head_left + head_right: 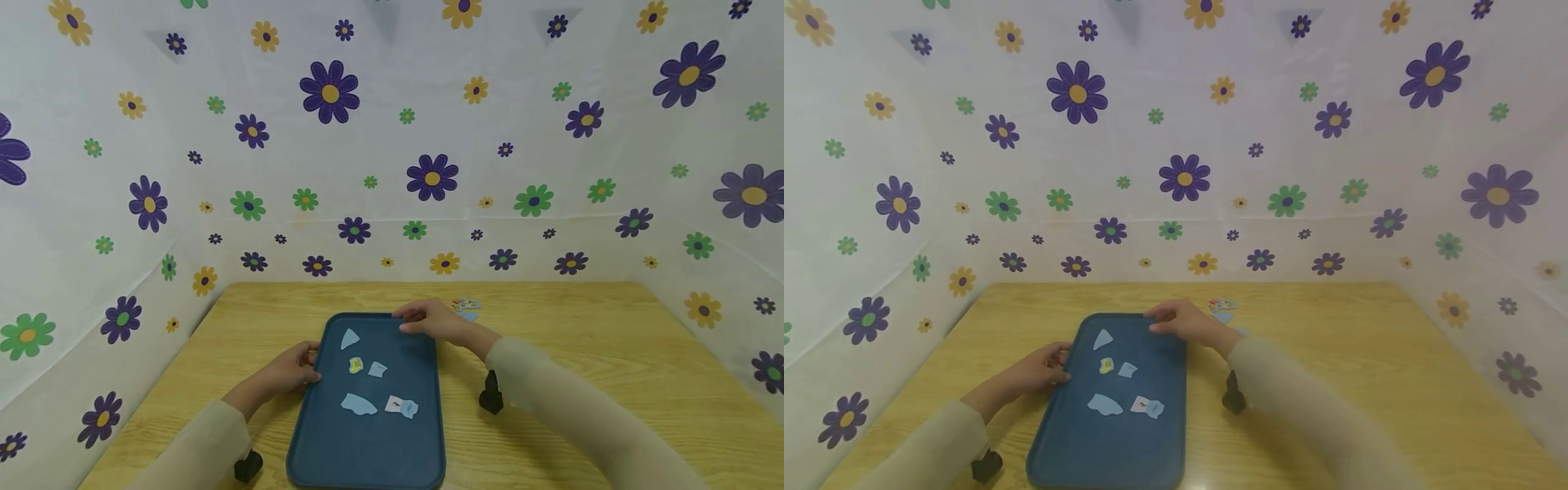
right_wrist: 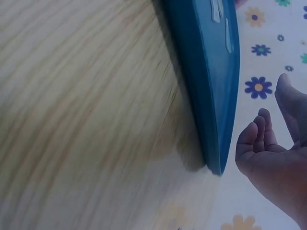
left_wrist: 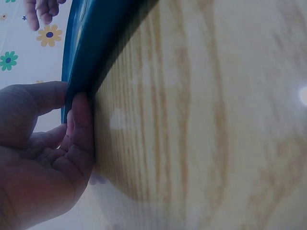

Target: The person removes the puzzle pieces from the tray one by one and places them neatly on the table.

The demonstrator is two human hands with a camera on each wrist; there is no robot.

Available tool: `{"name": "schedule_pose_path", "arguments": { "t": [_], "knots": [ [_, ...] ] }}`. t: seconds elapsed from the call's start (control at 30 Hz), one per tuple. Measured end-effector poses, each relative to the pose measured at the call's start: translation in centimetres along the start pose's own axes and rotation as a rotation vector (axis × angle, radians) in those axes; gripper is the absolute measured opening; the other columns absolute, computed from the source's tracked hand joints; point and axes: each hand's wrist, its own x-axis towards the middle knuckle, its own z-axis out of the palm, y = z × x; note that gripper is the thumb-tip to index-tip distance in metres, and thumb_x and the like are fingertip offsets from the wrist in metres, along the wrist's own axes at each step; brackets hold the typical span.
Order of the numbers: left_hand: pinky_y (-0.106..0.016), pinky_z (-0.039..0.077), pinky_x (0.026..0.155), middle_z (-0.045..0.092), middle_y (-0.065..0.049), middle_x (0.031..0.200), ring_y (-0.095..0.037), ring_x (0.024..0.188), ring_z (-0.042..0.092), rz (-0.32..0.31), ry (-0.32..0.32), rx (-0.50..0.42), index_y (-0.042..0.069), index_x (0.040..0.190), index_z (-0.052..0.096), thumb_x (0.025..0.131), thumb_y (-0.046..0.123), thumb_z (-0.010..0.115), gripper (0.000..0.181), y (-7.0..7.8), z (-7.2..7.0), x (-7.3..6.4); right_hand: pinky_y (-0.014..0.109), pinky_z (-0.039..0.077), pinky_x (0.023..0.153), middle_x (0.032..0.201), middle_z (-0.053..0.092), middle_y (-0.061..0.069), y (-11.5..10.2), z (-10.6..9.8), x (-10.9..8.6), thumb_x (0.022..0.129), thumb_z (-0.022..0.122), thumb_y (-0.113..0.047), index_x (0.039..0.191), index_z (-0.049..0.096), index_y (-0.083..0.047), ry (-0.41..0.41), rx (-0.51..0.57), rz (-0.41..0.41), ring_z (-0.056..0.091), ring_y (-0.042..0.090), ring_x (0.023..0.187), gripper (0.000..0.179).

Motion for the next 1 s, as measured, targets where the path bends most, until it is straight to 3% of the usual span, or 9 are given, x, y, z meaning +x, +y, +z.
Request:
{"name": "schedule_pose_path", "arguments": {
  "t": [0.33,1.0],
  "knots": [
    [-0.038,0.051,0.067,0.052,-0.014,0.1,-0.023,0.083,0.056,0.011,-0.011,0.004,-0.006,0.142,0.038,0.084,-0.009,0.064,0.063,0.1,-0.1,-0.2,0.038,0.046,0.094,0.126,0.06,0.015,-1.2,2.5,3.1,0.092,0.068,-0.013,0.127,0.064,-0.003,-0.151,-0.003,-0.062,0.055,0.028,0.115,0.037],
    [-0.037,0.05,0.066,0.052,-0.014,0.101,-0.023,0.083,0.055,0.006,-0.013,0.027,-0.005,0.141,0.038,0.085,-0.007,0.065,0.063,0.0,-0.2,-0.1,0.039,0.044,0.097,0.122,0.061,0.007,-2.8,5.2,6.5,0.092,0.068,-0.016,0.127,0.065,-0.011,-0.2,-0.136,0.019,0.055,0.024,0.113,0.036]
  ]
}}
